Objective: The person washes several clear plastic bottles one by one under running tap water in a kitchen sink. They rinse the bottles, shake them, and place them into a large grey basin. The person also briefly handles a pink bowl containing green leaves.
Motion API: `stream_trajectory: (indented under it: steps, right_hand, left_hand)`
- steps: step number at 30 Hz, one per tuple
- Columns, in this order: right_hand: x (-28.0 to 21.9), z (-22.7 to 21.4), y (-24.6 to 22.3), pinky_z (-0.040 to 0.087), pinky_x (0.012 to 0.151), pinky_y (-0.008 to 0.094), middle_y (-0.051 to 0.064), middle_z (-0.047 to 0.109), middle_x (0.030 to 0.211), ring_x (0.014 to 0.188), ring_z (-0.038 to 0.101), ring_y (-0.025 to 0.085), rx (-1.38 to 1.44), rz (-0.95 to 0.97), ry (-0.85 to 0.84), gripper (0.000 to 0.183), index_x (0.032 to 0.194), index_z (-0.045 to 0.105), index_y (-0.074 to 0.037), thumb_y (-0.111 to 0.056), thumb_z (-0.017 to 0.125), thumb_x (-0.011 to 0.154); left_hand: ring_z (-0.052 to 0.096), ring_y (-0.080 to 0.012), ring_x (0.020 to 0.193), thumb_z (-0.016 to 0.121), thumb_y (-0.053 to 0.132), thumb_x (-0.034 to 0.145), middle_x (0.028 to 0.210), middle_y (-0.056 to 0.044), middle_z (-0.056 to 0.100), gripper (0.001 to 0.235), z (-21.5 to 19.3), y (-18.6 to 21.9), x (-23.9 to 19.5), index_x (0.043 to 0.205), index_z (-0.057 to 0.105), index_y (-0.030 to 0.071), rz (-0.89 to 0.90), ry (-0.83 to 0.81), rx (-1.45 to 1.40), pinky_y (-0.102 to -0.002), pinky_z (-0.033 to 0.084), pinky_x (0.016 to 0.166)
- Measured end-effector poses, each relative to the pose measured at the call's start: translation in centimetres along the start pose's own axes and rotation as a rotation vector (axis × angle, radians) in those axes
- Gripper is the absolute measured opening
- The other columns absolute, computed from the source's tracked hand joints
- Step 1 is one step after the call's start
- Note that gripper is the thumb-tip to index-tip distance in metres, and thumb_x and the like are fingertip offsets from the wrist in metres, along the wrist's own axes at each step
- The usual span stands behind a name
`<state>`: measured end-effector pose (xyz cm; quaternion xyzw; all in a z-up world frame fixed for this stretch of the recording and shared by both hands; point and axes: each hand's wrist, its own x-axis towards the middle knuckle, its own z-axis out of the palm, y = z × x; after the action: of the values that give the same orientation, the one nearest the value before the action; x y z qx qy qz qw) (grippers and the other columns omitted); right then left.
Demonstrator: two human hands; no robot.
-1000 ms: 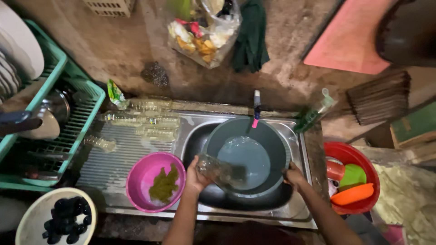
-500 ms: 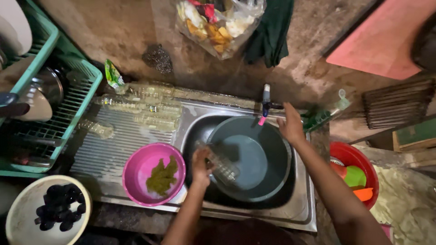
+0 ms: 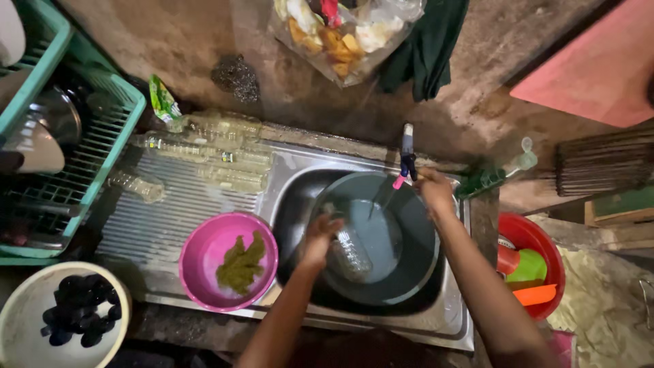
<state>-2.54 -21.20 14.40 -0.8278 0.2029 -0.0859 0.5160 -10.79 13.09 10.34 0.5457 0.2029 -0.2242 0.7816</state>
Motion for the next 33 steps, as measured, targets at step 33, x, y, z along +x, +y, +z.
stream_trajectory:
  steps: [33]
  right_hand:
    - [-3.8, 2.2, 4.1, 0.054, 0.093, 0.030, 0.002, 0.070, 0.111, 0.106, 0.068, 0.016, 0.300, 0.239, -0.331, 0.043, 0.128, 0.063, -0.007, -0.006, 0.073, 0.086]
  left_hand:
    - [0.062, -0.0243, 0.116, 0.091, 0.003, 0.055, 0.129, -0.013, 0.062, 0.102, 13.3, -9.3, 14.5, 0.145, 0.044, 0.006, 0.204, -0.348, 0.362, -0.040, 0.056, 0.094]
